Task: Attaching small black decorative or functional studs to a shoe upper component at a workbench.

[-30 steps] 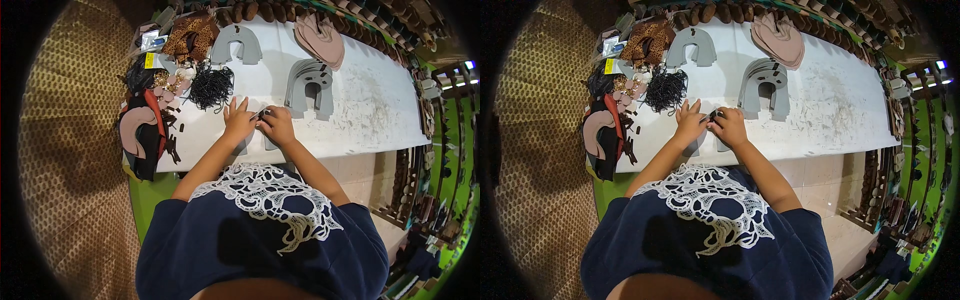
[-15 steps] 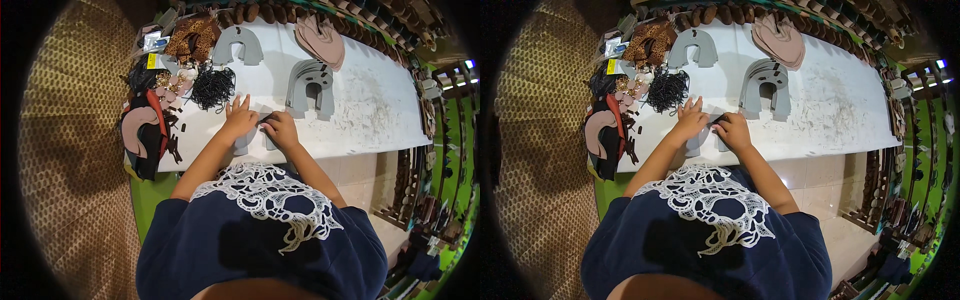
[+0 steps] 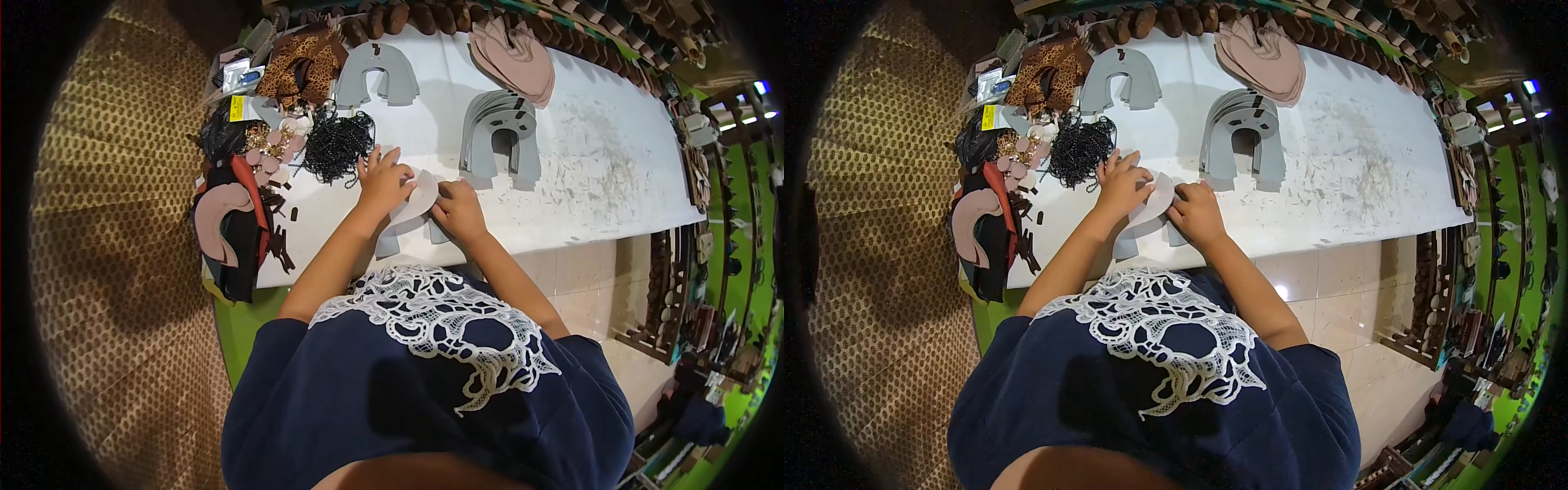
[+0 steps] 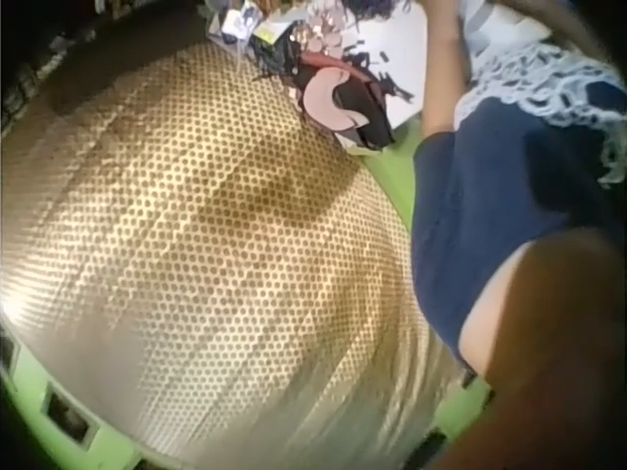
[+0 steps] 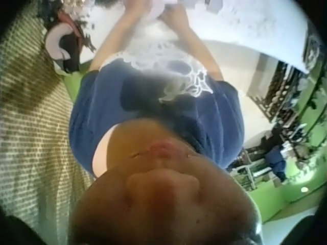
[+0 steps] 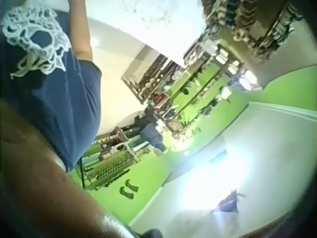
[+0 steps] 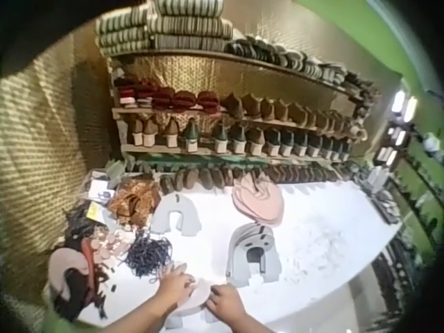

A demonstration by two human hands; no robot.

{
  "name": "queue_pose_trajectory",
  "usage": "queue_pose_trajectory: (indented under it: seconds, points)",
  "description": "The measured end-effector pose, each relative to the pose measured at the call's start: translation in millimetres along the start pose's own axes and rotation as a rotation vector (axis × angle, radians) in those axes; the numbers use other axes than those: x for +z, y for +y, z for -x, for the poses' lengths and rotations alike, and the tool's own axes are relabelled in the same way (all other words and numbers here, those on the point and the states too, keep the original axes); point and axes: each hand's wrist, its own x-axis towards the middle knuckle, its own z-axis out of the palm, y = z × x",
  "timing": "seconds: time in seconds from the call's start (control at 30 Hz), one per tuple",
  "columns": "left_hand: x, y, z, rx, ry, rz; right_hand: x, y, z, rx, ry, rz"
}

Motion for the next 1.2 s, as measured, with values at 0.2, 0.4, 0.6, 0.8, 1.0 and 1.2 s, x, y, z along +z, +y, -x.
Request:
queue_pose_trajectory:
  seconds: [0.2,0.4,0.6,0.8,1.0,1.2]
  points:
    - [3,-3,6,-0.008,-0.034,-0.05,-6,-5,2,0.024,0.015,-0.017]
    - [-4,10,5,-0.055,-0.083,-0.034,-8,-7,1,0.004,0.018,0.001]
    - [-2,9,3,-0.136,-0.091,-0.039,-6,-8,2,0.007,0.01,0.021]
    - [-1,-3,-3,-0.166,-0.064,-0.066,-6,-9,1,0.015,-0.044,0.079]
    - [-8,0,-4,-0.141,-0.038,-0.13,-7,-10,0,0.011,-0.086,0.114]
    - [-5,-10,-7,-0.161,0.005,-0.084,-6,-12,-2,0.0,-0.101,0.145]
